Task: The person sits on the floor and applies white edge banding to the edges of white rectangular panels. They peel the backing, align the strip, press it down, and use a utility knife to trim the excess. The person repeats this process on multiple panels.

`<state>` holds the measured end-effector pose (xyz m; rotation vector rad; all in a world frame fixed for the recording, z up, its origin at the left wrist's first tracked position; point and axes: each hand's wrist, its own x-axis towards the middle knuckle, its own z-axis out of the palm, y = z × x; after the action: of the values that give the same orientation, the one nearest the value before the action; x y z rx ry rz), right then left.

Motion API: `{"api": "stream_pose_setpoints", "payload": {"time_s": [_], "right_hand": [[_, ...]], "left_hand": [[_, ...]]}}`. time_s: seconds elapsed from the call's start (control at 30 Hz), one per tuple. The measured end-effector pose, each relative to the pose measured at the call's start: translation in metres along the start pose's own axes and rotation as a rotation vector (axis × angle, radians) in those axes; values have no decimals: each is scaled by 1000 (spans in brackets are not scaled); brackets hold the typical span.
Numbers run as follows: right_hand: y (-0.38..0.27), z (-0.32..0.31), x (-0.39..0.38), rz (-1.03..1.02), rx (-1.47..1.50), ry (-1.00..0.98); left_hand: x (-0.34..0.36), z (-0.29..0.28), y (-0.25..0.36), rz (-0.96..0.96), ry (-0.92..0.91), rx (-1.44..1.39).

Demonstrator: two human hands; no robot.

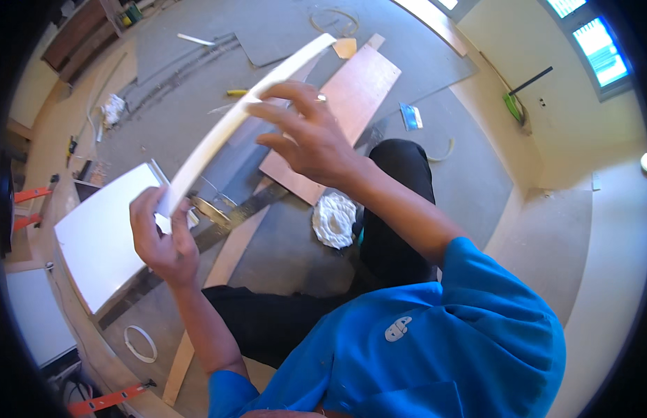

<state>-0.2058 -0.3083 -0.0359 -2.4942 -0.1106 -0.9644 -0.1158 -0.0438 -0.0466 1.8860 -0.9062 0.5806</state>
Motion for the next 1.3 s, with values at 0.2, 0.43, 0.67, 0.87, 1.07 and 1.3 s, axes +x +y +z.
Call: {"api": "stream_pose_setpoints", "payload": {"time_s": [0.2,0.43,0.67,0.87,1.07,1.3], "right_hand": [[38,73,110,-327,-90,-86],[57,128,176,-420,118,-68],[74,140,190,-350,200,-62],[73,156,197,-347,223,-13],[76,160,189,-395,208,72],[84,150,203,-437,201,-87]], "left_hand": [[93,3,-33,-88,-142,239],[152,36,-59,-112,-281,573],[166,61,-82,-97,-227,588],[169,60,-87,-33,-157,603],[161,63,-93,55,-106,603],[178,60,-78,-252,-313,565]]}}
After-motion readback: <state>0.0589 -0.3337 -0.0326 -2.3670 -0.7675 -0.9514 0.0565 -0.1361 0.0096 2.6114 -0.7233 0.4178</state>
